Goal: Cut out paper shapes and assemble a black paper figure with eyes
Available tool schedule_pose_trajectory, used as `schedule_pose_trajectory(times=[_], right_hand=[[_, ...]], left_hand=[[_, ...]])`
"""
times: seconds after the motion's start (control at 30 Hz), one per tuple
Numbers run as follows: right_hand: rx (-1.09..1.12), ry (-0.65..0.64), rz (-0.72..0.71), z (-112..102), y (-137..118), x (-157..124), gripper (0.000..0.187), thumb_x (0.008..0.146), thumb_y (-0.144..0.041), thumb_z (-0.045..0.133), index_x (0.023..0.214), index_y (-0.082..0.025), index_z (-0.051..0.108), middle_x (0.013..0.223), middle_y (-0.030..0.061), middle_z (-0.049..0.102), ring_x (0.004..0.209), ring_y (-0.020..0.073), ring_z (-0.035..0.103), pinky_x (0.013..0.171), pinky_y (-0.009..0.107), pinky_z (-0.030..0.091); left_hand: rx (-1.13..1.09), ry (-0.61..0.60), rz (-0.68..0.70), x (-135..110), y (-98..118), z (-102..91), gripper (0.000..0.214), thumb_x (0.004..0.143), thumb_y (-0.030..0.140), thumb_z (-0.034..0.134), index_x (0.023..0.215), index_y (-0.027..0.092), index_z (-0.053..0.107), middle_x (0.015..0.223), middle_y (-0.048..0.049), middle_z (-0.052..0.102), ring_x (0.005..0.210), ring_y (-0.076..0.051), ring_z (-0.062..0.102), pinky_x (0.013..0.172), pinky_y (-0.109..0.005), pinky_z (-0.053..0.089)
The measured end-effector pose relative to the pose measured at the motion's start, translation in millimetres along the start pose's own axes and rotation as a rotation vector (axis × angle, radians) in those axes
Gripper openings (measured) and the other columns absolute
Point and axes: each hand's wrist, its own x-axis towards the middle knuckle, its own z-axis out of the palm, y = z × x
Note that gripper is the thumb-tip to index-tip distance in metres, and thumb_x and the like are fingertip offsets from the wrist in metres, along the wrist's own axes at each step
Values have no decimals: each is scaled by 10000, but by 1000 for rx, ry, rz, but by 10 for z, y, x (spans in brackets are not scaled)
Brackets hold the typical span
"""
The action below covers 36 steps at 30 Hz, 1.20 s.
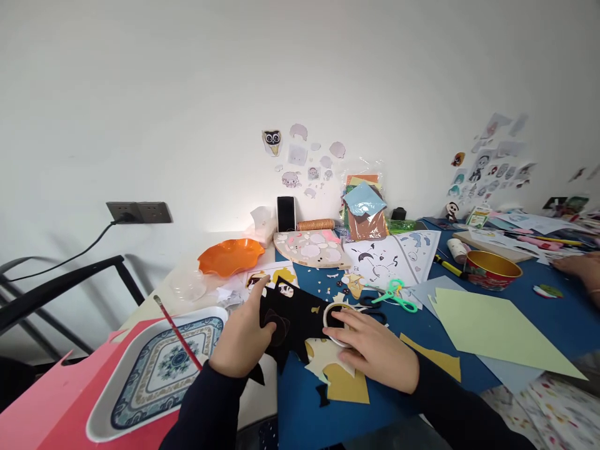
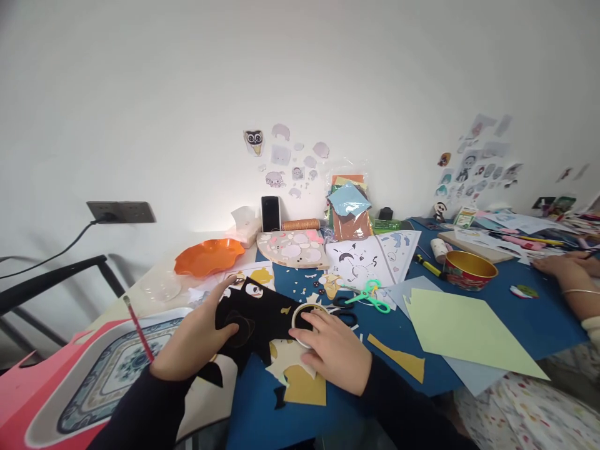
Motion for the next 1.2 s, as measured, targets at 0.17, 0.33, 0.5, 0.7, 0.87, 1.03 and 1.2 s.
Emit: schedule_pose_trajectory(times=[0.17,0.33,0.5,0.7,0.87,1.03,1.2], right_hand=[[-9,93,20,102,44,34,397,871,-157,408,1235,-290,491,1188,30,555,1064,221,519,876,410,446],[36,173,18,145,80,38,365,857,-95,380,1148,-253,532,1026,10,628,938,195,567,814,368,452],[44,243,10,118,36,29,296,844,-98,402,1033,-247,573,953,-3,634,895,177,559,808,349,434],[-82,267,176,-87,296,-38,303,847,-155,414,1079,-198,605,1032,56,622,972,223,533,839,395,436],[-257,94,309,-128,693,-39,411,814,-101,383,1183,-86,564,1194,133,559,1104,288,486,927,448,412],[-244,57,263,-65,751,-20,391,826,-157,417,1183,-116,571,1200,106,554,1112,265,478,950,408,413],[-254,22,220,-132,751,58,314,777,-138,519,1064,-141,646,1037,105,607,1003,282,491,850,423,436]], left_hand=[[-97,74,70,24,110,-268,503,704,178,552,1204,178,497,1099,-83,634,1016,-268,579,849,-357,428],[-219,149,77,22,177,-431,109,692,290,575,737,206,628,691,-1,674,673,-218,621,600,-308,446],[-458,327,8,53,96,-329,216,693,388,599,781,192,616,684,-7,674,659,-207,632,559,-286,472],[-651,443,-37,43,-45,-40,350,737,451,555,955,178,537,922,-59,681,823,-208,650,643,-283,523],[-468,335,68,-55,-101,80,231,749,394,556,894,216,572,844,-17,673,765,-199,622,646,-282,469],[-262,292,130,-120,-133,148,120,793,310,494,852,242,574,865,0,668,784,-191,620,673,-279,441],[-92,254,203,-134,-93,111,154,812,266,466,861,250,611,901,-4,638,838,-192,591,703,-284,421]])
